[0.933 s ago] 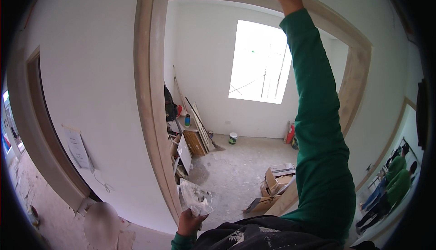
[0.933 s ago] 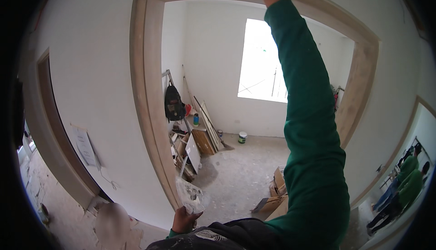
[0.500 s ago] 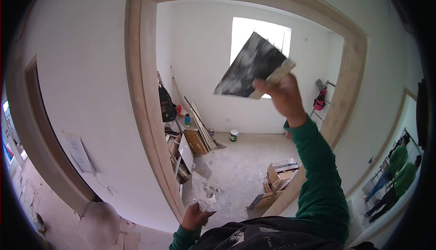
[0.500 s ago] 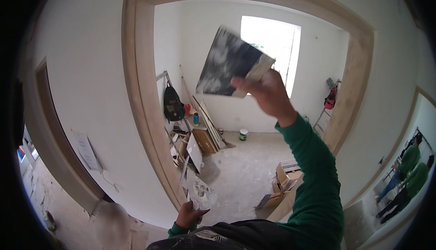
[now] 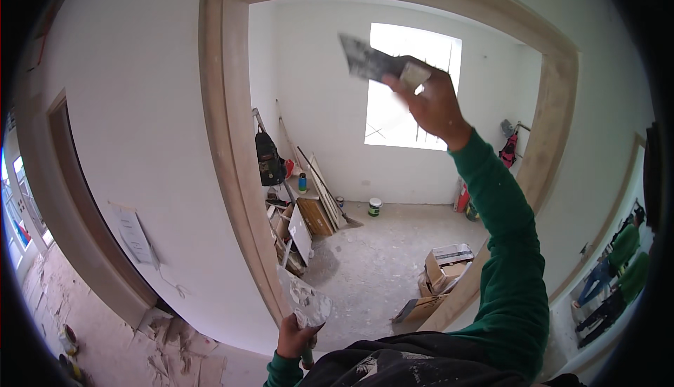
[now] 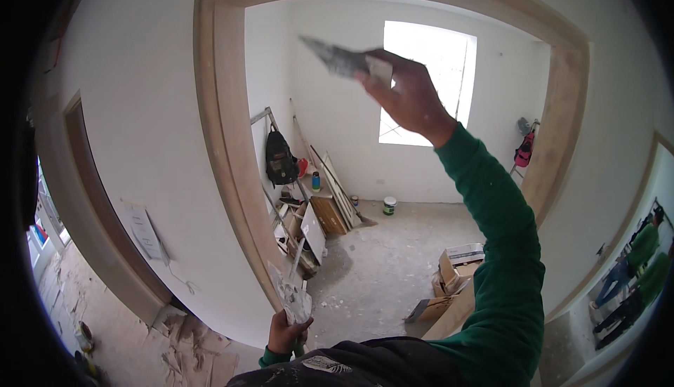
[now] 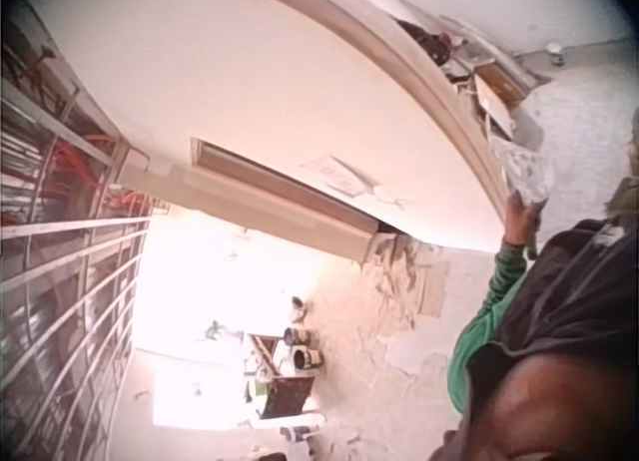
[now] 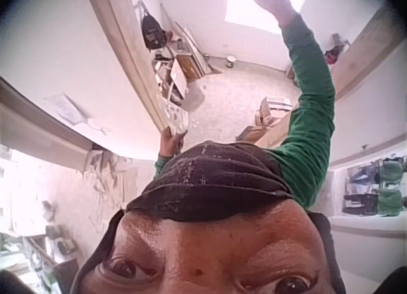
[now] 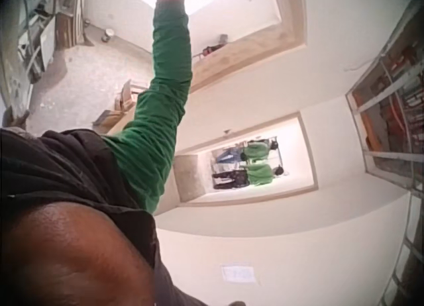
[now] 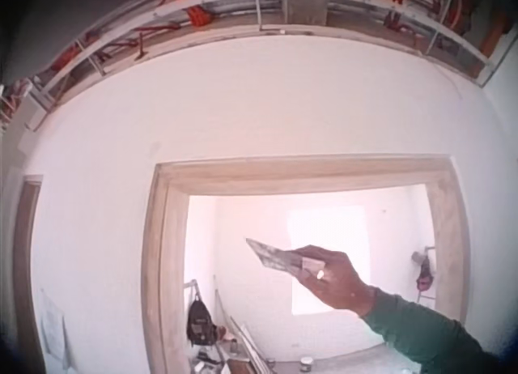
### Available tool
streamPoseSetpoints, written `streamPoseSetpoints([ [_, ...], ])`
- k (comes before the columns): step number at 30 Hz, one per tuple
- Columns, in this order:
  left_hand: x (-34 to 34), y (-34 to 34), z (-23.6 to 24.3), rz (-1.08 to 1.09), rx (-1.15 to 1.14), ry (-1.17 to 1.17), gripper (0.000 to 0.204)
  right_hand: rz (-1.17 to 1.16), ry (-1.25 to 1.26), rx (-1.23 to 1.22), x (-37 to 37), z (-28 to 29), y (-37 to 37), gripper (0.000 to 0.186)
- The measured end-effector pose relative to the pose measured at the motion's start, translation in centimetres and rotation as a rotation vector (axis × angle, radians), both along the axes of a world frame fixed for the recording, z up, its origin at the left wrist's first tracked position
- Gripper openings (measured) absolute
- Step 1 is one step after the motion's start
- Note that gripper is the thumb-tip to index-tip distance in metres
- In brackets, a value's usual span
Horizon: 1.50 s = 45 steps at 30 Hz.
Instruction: The person applies plaster to a wall using a trowel and a hawk. They repeatedly scoop plaster from the hawk and smooth it onto the wall surface, focusing on the area around a door frame.
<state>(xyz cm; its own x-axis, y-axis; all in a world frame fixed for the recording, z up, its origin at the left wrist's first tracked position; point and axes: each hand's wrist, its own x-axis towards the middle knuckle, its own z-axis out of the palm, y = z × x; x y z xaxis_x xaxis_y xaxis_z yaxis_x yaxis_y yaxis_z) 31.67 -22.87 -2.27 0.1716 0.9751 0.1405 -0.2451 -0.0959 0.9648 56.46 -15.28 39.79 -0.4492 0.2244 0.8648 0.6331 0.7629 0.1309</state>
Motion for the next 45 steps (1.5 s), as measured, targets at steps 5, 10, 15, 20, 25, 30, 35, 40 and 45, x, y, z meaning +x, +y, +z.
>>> streamPoseSetpoints([
  [5, 0.9, 0.7, -1.7, -0.032, -0.011, -0.01, 0.016, -0.407, -0.302, 1.345, -2.8, 11.7, -0.4, 0.028],
  [10, 1.0, 0.9, -2.4, -0.002, 0.028, 0.04, 0.016, -0.698, -0.326, 1.026, -8.1, 12.4, -0.4, 0.02],
  [15, 1.1, 0.3, -1.3, 0.019, 0.043, 0.091, 0.017, -0.751, -0.364, 0.982, -9.0, 13.8, 0.4, 0.02],
  [20, 1.3, 0.3, -0.8, -0.028, 0.01, 0.019, 0.016, -0.701, -0.331, 1.001, -8.4, 14.0, 0.6, 0.023],
  [25, 1.3, 0.7, -1.2, -0.037, 0.026, -0.011, 0.016, -0.648, -0.345, 1.006, -8.1, 12.5, -1.1, 0.025],
  [30, 0.4, 1.8, -0.4, 0.054, 0.023, 0.04, 0.017, -0.185, -0.391, 0.704, -8.4, 6.6, -3.7, 0.024],
  [35, 0.2, 3.7, 6.7, 0.206, 0.302, 0.215, 0.027, -0.215, -0.326, -0.448, -4.5, -2.7, -7.4, 0.049],
  [40, -1.3, 2.6, 9.9, 0.436, 0.44, 0.36, 0.027, -0.139, -0.375, -0.741, -5.5, -5.7, -8.4, 0.044],
  [45, -0.4, 3.0, 11.1, 0.479, 0.459, 0.437, 0.027, -0.278, -0.345, -0.764, -5.2, -6.9, -7.9, 0.037],
])
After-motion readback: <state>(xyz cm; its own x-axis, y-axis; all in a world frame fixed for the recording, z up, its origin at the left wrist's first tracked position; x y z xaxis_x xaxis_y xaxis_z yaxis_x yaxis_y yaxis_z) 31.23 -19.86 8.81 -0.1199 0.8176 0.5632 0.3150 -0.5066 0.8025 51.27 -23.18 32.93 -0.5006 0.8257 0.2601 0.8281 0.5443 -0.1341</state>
